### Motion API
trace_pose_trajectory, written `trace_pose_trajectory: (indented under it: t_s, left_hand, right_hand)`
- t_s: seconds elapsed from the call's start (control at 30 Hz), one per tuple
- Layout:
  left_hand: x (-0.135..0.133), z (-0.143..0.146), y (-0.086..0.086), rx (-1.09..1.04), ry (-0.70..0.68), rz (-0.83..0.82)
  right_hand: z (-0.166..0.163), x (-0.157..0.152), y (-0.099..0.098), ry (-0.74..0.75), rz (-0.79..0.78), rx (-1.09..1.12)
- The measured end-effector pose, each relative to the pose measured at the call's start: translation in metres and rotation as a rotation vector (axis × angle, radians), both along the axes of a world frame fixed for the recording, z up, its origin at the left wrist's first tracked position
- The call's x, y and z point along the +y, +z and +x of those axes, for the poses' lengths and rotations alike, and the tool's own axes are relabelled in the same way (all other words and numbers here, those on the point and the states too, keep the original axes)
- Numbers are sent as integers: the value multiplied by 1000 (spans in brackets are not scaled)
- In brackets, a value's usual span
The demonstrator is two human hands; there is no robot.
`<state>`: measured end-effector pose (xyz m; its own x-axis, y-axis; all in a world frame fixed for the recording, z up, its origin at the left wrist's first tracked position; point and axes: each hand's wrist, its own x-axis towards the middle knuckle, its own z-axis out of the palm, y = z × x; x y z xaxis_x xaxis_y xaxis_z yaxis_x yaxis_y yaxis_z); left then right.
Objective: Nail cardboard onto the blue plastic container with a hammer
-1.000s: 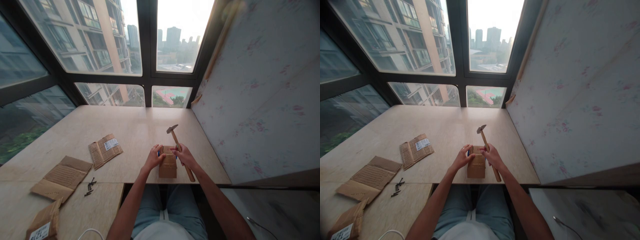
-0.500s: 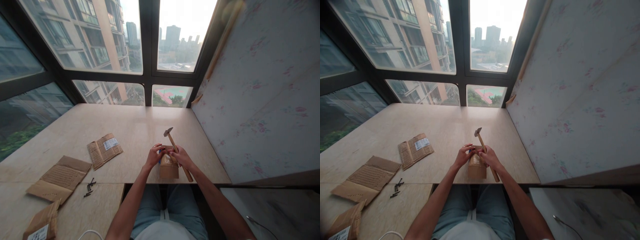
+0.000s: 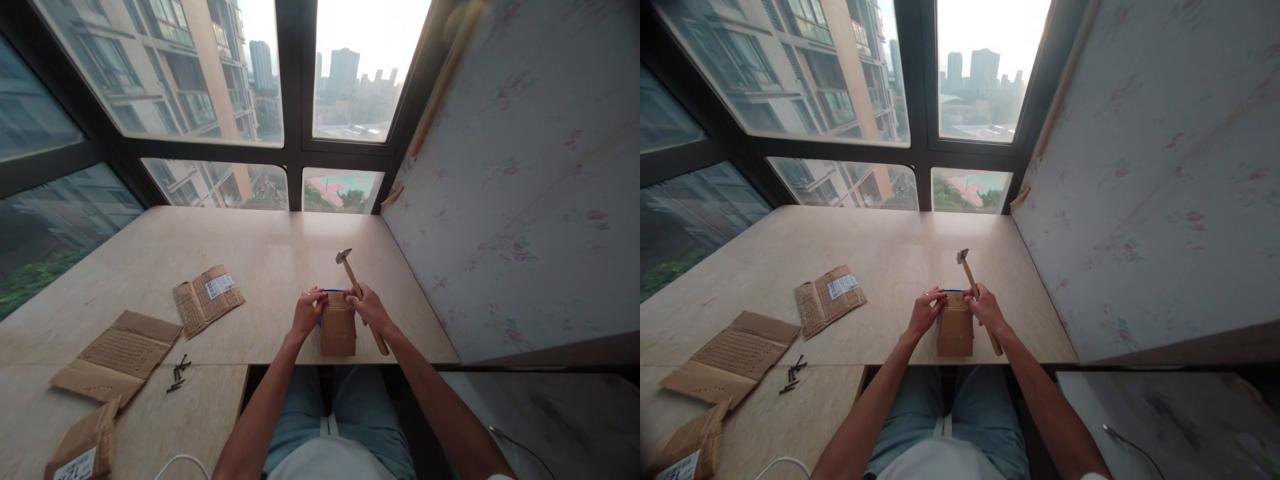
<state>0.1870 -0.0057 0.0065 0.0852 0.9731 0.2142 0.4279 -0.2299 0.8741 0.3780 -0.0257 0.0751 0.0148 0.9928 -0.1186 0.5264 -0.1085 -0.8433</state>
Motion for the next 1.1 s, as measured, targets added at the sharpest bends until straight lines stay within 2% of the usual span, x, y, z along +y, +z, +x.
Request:
trace_pose_trajectory:
  t_s: [0.2,0.4,0.6,1.1]
  left_hand:
    - [-2,-1,7,53,-60,-36]
    - [0,-9,11,158,-94,17]
    - [7,-18,8,152,-229,23]
    - [15,-24,7,269,-338,93]
  right_hand:
    - [-2,-4,-4,18,-26,-48]
    - [-3,-9,-6,39,-40,-45]
    - [-2,-11,-10,45,-40,-54]
    - [1,-13,-24,132,70,-188]
